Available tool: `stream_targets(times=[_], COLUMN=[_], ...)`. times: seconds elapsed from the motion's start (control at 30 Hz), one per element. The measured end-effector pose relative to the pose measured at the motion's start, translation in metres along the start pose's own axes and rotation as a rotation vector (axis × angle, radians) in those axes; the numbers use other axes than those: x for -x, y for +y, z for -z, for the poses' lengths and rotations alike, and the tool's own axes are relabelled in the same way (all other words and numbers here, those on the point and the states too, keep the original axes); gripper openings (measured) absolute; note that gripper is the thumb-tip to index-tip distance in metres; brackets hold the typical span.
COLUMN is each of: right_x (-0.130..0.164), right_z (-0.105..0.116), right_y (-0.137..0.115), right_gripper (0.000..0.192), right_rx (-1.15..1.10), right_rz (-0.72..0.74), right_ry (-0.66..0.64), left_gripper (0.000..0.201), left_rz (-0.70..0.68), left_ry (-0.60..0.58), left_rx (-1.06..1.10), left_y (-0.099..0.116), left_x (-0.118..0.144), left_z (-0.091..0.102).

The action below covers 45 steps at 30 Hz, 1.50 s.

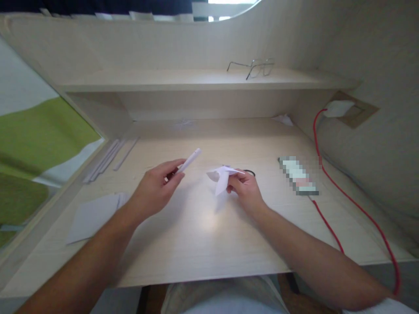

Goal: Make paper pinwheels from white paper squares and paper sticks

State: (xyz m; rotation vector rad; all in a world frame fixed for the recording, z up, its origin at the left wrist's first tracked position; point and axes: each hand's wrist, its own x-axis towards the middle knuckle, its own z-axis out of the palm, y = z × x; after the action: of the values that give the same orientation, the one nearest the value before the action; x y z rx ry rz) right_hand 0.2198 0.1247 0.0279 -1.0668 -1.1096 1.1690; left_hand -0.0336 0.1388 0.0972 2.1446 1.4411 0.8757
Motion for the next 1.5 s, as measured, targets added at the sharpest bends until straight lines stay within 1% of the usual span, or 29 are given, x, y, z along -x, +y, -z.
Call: stream_targets(times=[0.07,0.1,0.17,0.2,0.27,0.37,0.47,0.6,0.7,0.97,1.23,1.37,1.5], right_x=[0.002,0.003,0.005,0.007,0.009,0.012,0.013,0.013,0.013,0.011,0.013,0.014,0.015], right_z=[0.002,0.003,0.004,0.004,0.003,0.002,0.0,-0.001,-0.002,-0.002,-0.003,-0.003,-0.002], right_y=[-0.005,-0.007,-0.009,-0.01,-0.012,-0.016,-0.021,-0.024,-0.024,-0.024,-0.024,-0.025,-0.028], right_gripper=[0.011,0.01,0.011,0.013,0.014,0.014,0.018,0.018,0.017,0.017,0.019,0.019,0.022], right_rx=[-0.036,-0.057,-0.089,-0.097,-0.097,-0.062,0.011,0.066,0.062,0.039,0.07,0.068,0.05], right_rz=[0.027,0.038,0.056,0.063,0.068,0.061,0.061,0.048,0.042,0.043,0.055,0.082,0.082], right_ry=[0.031,0.039,0.045,0.045,0.043,0.036,0.034,0.034,0.043,0.057,0.086,0.09,0.064], left_gripper=[0.037,0.036,0.037,0.037,0.037,0.038,0.041,0.039,0.039,0.037,0.037,0.035,0.035], left_rz=[-0.023,-0.001,0.071,0.088,0.08,0.003,-0.041,-0.033,-0.042,-0.058,-0.066,-0.035,0.052], left_ry=[-0.016,-0.011,-0.074,-0.097,-0.098,-0.021,-0.002,-0.01,0.002,-0.013,-0.004,0.02,0.062], left_rx=[0.092,0.159,0.287,0.318,0.306,0.251,0.295,0.365,0.355,0.343,0.289,0.337,0.467], left_y=[0.006,0.007,0.009,0.01,0.011,0.012,0.012,0.011,0.009,0.01,0.011,0.011,0.014], left_x=[0.009,0.012,0.017,0.019,0.022,0.025,0.025,0.025,0.025,0.025,0.027,0.029,0.028], left_z=[-0.015,-0.021,-0.032,-0.036,-0.043,-0.049,-0.053,-0.056,-0.058,-0.061,-0.062,-0.065,-0.068])
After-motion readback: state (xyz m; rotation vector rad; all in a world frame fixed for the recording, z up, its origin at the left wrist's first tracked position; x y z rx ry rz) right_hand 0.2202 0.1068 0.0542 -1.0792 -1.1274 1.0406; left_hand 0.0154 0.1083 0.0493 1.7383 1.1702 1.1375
